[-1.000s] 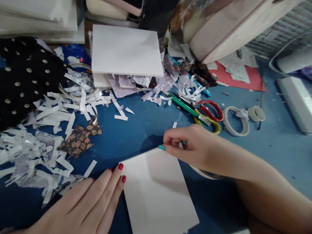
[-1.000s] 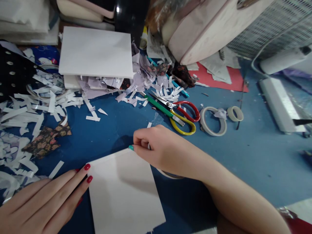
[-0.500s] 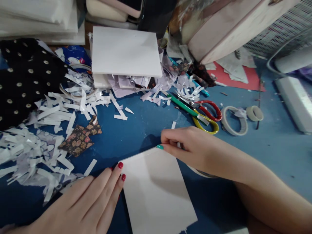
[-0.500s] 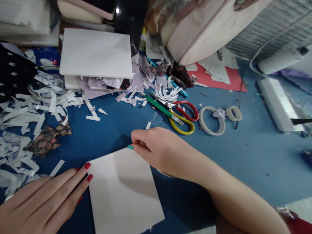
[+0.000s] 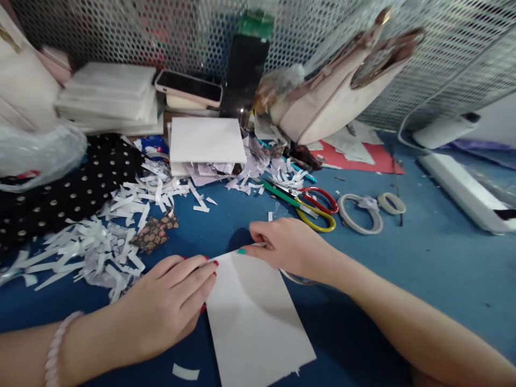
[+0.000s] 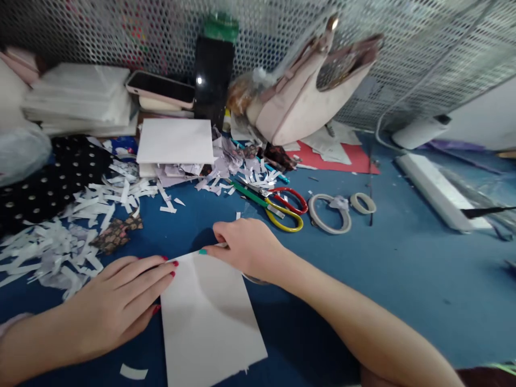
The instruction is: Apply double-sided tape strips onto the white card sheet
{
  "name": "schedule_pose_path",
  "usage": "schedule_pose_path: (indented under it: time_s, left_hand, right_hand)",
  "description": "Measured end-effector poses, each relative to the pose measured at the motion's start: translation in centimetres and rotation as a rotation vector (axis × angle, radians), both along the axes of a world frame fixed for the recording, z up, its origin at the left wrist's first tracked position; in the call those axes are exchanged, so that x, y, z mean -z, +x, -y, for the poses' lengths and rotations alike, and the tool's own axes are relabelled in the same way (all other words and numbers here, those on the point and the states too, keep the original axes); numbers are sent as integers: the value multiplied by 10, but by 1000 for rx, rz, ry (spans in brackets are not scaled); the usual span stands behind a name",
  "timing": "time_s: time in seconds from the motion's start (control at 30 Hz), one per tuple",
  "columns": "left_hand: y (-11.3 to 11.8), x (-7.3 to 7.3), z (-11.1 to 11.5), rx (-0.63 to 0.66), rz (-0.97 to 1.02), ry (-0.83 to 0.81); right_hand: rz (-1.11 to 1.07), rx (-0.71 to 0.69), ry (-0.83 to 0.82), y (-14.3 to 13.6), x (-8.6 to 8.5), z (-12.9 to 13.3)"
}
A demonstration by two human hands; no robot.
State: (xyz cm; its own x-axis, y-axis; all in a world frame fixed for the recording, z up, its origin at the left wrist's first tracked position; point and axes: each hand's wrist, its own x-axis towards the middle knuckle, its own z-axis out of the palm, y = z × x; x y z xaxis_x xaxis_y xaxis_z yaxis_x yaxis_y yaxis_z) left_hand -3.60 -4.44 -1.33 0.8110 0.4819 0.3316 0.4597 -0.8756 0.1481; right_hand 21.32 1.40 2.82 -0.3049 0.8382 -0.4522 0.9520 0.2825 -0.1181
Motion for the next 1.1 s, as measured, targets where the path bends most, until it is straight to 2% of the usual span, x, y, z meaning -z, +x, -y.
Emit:
schedule_pose_path:
  time_s: [0.17,0.3,0.6,0.8,0.93,1.1]
  left_hand:
    - [2,-10,-8,99,-116,-78]
    - [7,-13,-10,111,-137,-72]
    - [16,-20,-1,58,-171,107]
    - [29,-23,-2,36,-252,301]
    - [42,-18,-1,28,-279,420]
    - [43,-10,1,21,-248,431]
  right_hand:
    - [-35,-22,36,-7,-4,3]
    - [-75,-45,79,-6,-2,3]
    - [-99,-22,84,15,0,0]
    - [-291,-79,71,24,4,-1]
    - [-348,-119,50,22,1,-1]
    - [-375,-140,21,21,-1,0]
